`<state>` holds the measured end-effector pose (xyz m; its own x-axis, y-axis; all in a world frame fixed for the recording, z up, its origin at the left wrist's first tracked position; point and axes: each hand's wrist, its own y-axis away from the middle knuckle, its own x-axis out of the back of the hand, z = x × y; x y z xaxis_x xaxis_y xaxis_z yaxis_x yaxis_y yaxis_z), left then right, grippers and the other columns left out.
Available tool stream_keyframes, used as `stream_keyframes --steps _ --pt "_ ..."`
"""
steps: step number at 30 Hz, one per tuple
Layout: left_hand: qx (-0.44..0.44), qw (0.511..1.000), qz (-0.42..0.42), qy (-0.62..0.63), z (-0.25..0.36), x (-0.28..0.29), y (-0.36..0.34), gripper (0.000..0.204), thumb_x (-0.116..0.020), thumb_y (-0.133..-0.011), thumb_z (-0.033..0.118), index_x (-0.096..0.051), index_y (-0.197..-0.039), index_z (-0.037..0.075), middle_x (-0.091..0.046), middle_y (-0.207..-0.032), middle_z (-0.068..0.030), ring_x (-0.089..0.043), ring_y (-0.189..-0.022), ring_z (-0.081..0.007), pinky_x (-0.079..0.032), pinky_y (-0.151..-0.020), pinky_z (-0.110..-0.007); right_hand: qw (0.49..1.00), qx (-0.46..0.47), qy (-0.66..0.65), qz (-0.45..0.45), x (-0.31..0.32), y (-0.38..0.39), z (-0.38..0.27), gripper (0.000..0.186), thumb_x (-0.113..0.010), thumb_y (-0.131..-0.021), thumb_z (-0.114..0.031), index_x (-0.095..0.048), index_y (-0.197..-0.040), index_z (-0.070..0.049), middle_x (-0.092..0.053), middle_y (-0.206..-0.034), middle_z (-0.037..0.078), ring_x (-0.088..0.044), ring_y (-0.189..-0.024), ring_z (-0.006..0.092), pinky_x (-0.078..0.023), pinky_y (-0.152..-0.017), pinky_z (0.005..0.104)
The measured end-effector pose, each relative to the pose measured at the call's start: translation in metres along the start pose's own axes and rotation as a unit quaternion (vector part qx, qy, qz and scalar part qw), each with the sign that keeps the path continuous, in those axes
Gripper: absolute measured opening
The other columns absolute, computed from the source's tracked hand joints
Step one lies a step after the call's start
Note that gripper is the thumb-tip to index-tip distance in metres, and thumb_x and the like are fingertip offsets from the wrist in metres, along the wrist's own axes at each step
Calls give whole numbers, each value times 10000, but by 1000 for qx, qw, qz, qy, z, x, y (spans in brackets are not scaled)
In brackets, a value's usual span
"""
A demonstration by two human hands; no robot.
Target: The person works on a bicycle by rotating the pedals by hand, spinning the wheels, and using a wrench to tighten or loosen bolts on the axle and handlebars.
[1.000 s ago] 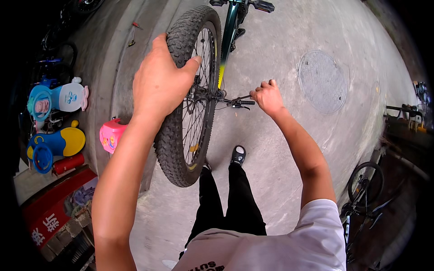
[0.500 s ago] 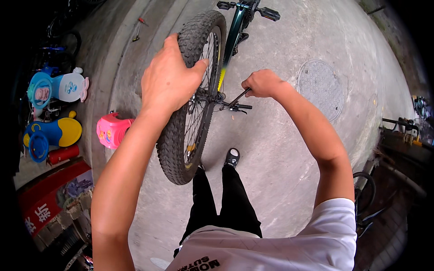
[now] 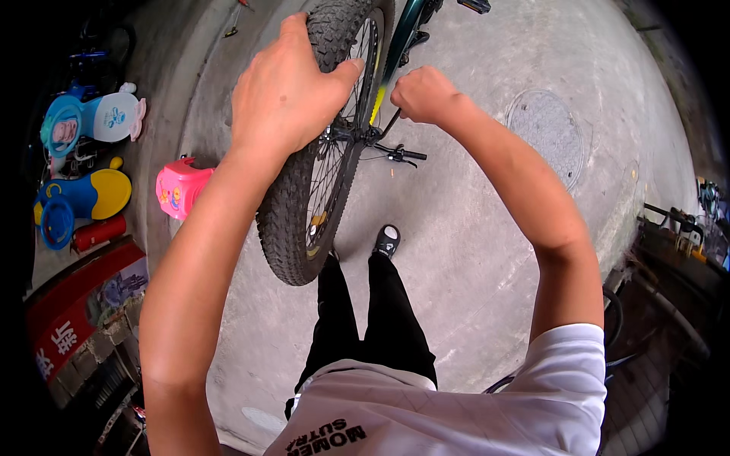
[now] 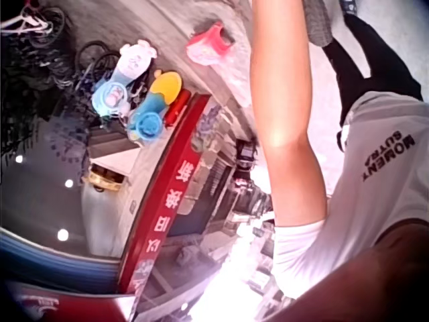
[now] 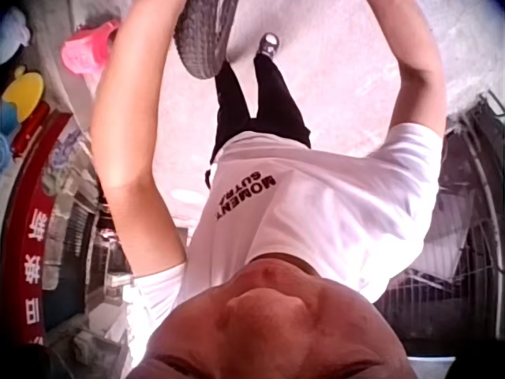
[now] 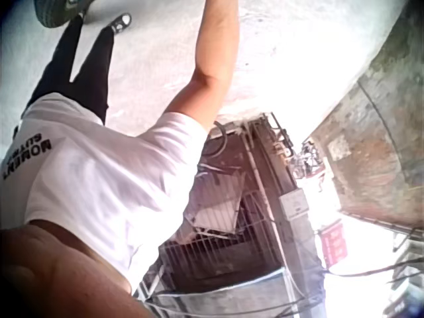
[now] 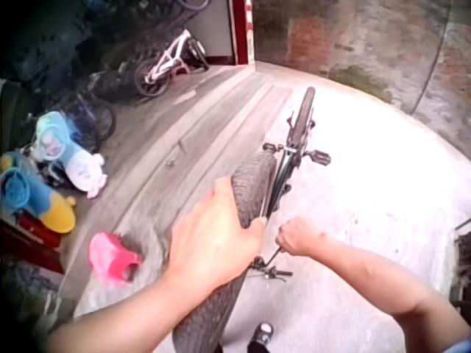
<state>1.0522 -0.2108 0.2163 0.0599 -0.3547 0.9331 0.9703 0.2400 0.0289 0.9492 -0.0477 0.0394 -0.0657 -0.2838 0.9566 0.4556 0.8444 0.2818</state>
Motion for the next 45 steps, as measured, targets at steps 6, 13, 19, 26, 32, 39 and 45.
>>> stream_keyframes --steps 6,13,19,26,32,39,45 --pt "-24 999 22 26 4 13 8 521 -658 -822 297 -549 -1148 -94 -659 -1095 -307 -638 -1079 -419 -489 -944 -470 981 75 60 167 1 -6 -13 144 -626 -800 -143 -727 -725 -72 -687 -739 106 -708 -785 274 -552 -659 406" --pt "-31 998 25 58 -3 6 9 468 -636 -798 232 -577 -1125 -97 -660 -1107 -302 -633 -1092 -417 -487 -952 -459 997 68 9 16 -13 4 23 264 -682 -833 -365 -671 -770 -109 -670 -810 91 -675 -828 297 -545 -673 450" --pt "-5 998 40 51 6 13 14 445 -649 -806 236 -570 -1106 -83 -664 -1089 -291 -637 -1076 -414 -489 -941 -469 997 60 54 -18 13 -3 8 258 -669 -843 -376 -700 -792 -125 -686 -741 89 -691 -770 291 -561 -649 438" --pt "1 999 19 51 8 13 17 422 -668 -833 255 -572 -1101 -57 -666 -1086 -273 -637 -1071 -410 -491 -934 -474 994 48 84 60 6 12 -17 120 -628 -804 -112 -706 -723 -74 -676 -868 63 -702 -885 247 -584 -666 370" --pt "15 998 31 48 5 10 18 424 -670 -833 269 -577 -1111 -37 -663 -1115 -258 -635 -1077 -408 -492 -931 -472 987 42 116 106 10 27 -34 115 -618 -790 -96 -698 -709 -87 -657 -828 53 -677 -866 223 -582 -674 335" --pt "-93 989 111 22 9 11 10 420 -662 -829 270 -558 -1091 -41 -666 -1068 -272 -644 -1031 -424 -497 -909 -489 992 4 129 -12 30 24 -54 106 -634 -806 -122 -734 -772 -113 -691 -877 45 -686 -867 203 -568 -710 318" --pt "-13 999 26 42 11 18 20 433 -653 -836 276 -522 -1074 -62 -672 -980 -296 -655 -973 -447 -503 -882 -508 987 47 151 -16 22 19 -46 119 -633 -813 -132 -734 -753 -114 -696 -829 37 -701 -850 221 -567 -698 338"
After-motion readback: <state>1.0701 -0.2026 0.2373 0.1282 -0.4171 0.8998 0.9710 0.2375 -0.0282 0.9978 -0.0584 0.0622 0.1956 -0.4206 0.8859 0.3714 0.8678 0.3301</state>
